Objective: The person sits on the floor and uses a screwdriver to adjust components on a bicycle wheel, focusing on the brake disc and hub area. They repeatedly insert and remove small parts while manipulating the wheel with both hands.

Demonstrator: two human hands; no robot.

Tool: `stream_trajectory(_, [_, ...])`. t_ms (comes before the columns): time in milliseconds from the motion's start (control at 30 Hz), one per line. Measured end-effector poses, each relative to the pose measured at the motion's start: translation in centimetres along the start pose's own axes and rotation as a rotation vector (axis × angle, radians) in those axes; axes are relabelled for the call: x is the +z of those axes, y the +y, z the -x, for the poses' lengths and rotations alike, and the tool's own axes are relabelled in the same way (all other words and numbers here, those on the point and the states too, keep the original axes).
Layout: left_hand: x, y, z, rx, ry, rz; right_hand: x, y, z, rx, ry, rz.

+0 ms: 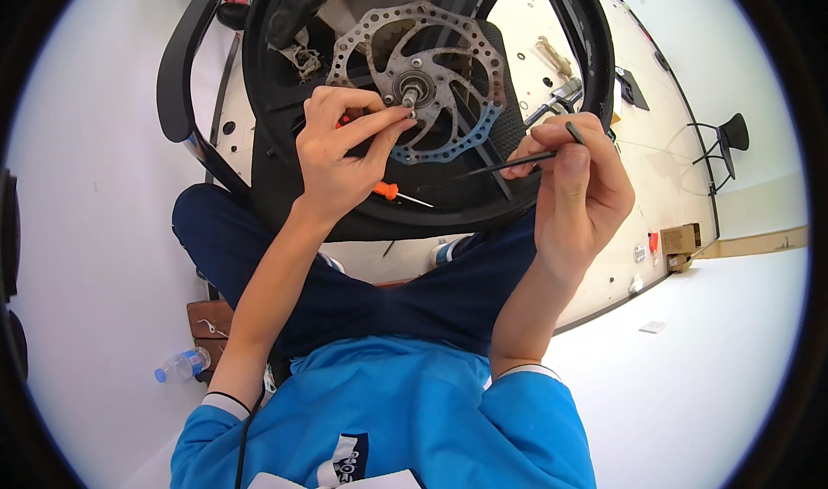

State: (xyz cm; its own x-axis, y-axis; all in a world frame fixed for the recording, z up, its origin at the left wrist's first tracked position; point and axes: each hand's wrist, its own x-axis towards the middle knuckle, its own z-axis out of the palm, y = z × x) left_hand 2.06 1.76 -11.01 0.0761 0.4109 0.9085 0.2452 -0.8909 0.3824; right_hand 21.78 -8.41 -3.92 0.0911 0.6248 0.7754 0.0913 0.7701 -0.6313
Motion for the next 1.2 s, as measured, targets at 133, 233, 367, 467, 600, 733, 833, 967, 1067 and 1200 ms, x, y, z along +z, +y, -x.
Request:
stream_trajectory(133, [0.0,0.1,0.1,-0.005,0.005,0.006,0.2,0.1,0.0,0.000,0.057,0.041])
stream_trajectory(233, [0.2,0.1,0.1,-0.027,0.008,0.018,0.6,-0.1,0.2,-0.058,0.176,0.159])
stream_trajectory(367, [0.2,0.3,0.2,-0.045,0.001,0.025,1.4,-0.5,-0.2,-0.119,0.212,0.287])
stream_trajectory(467, [0.3,0.3,0.2,-0.041,0.004,0.034,2.4,-0.5,-0.4,-0.131,0.186,0.344])
stream_trajectory(600, [0.3,0.1,0.3,-0.039,0.005,0.044,3.1,-0.1,-0.3,-0.125,0.138,0.328])
stream_trajectory(733, [0.2,0.2,0.2,-0.040,0.006,0.039,3.8,-0.3,-0.3,-0.148,0.128,0.433])
stream_trajectory(833, [0.2,0.2,0.3,-0.038,0.015,0.037,4.3,-0.6,-0.3,-0.212,0.102,0.548])
stream_trajectory(967, [0.3,0.0,0.4,-0.031,0.014,0.034,4.8,-1.2,-0.4,-0.241,-0.008,0.677])
stream_trajectory(1067, [0.3,0.1,0.4,-0.039,0.012,0.033,4.9,-1.2,-0.4,-0.283,-0.052,0.654])
stream_trajectory(1200, [0.3,0.0,0.3,-0.031,0.006,0.037,5.0,-1.7,-0.4,-0.229,0.032,0.564])
